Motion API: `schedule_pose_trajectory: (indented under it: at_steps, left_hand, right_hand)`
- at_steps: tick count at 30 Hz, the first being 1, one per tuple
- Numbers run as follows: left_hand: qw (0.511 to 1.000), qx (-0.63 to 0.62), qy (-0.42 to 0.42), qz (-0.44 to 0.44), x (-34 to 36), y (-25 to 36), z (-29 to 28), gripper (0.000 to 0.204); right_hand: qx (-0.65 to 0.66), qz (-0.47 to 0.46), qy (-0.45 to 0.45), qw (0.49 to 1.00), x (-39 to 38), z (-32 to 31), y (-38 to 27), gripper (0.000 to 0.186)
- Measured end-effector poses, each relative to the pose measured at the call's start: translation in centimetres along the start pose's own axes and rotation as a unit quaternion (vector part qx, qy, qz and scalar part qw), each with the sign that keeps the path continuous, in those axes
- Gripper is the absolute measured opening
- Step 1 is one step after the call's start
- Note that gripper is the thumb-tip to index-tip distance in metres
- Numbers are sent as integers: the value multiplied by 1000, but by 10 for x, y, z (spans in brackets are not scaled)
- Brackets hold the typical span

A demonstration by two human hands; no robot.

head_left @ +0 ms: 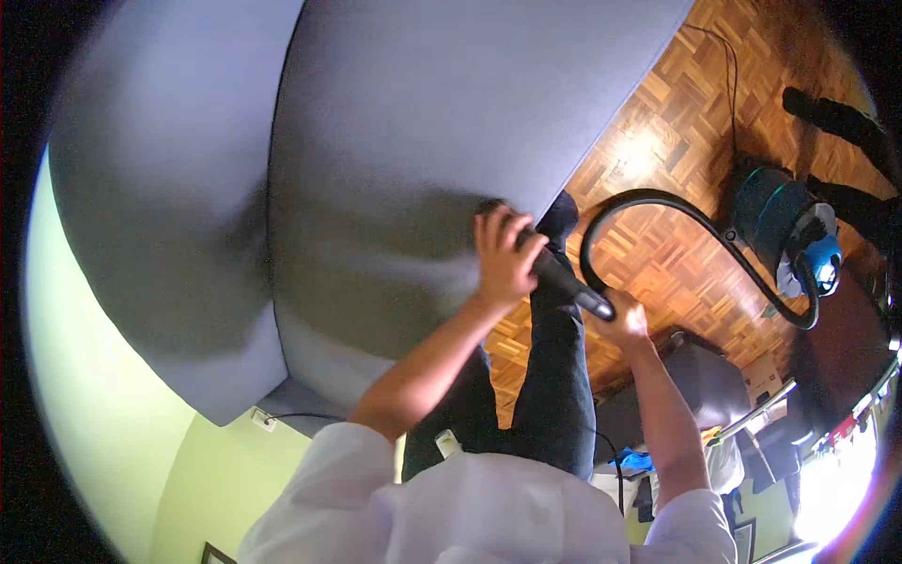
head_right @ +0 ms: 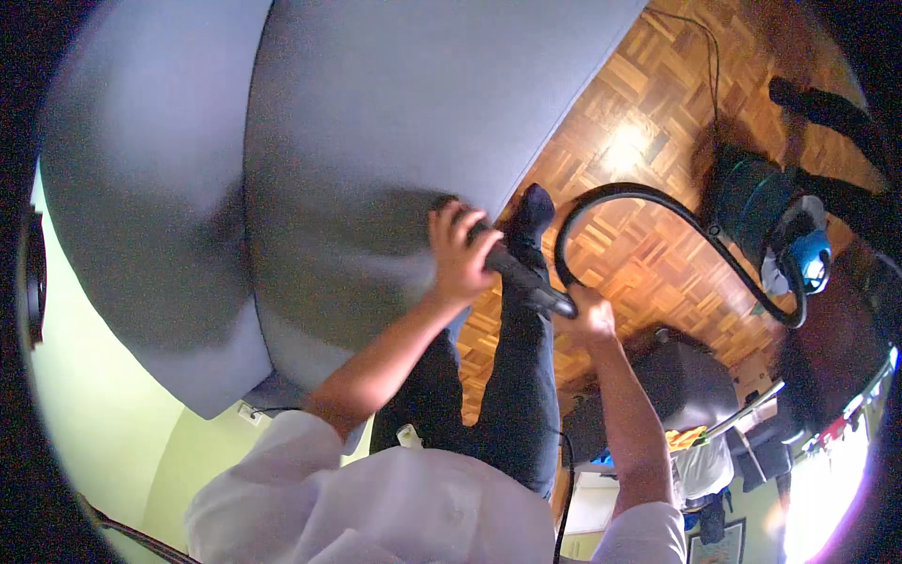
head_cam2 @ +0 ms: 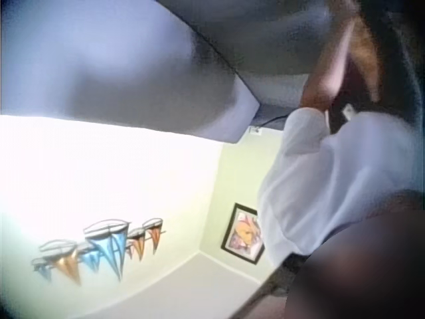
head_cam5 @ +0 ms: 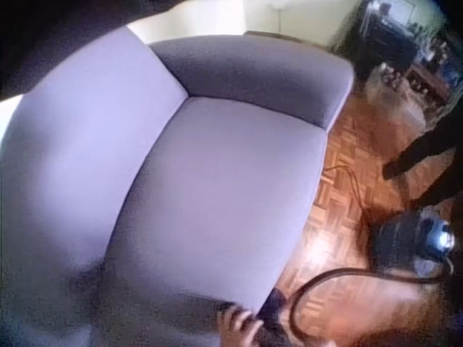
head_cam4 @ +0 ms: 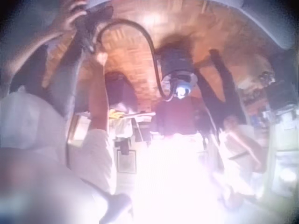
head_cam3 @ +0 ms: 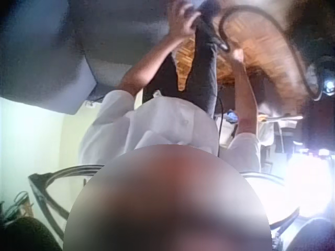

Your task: The person vacuums a gray couch and a matching ottoman using a vacuum nozzle, moving the tool across the surface and into the seams of the cushions.

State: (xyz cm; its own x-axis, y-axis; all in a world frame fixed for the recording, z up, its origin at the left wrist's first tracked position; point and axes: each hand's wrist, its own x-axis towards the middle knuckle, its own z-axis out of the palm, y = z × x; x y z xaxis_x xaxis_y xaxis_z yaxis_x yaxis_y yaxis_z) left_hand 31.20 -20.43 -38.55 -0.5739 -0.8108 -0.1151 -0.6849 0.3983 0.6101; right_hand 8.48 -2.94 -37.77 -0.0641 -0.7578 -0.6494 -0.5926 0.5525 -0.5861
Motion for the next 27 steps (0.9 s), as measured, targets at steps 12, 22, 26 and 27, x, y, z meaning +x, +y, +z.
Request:
schedule_pose_trajectory:
  at_steps: [12,22,26,27]
  left_hand:
    - [975,209,72,-30,108,-120,-141,57]
    - [985,59,131,-93,204,-304,-259,72]
    - [967,192,163,-31,182,-253,-230,55]
    - [950,259,175,2,168,-218,-214,50]
  right_hand:
    - [-55,-117,-73,989,124,-19,-202,59]
    - [-111,-193,-68,973,305,-37,-418,33]
    - [-102,-140,-137,975,261,-52,-370,43]
    - [-97,-94,-160,978,234,-67,-348,47]
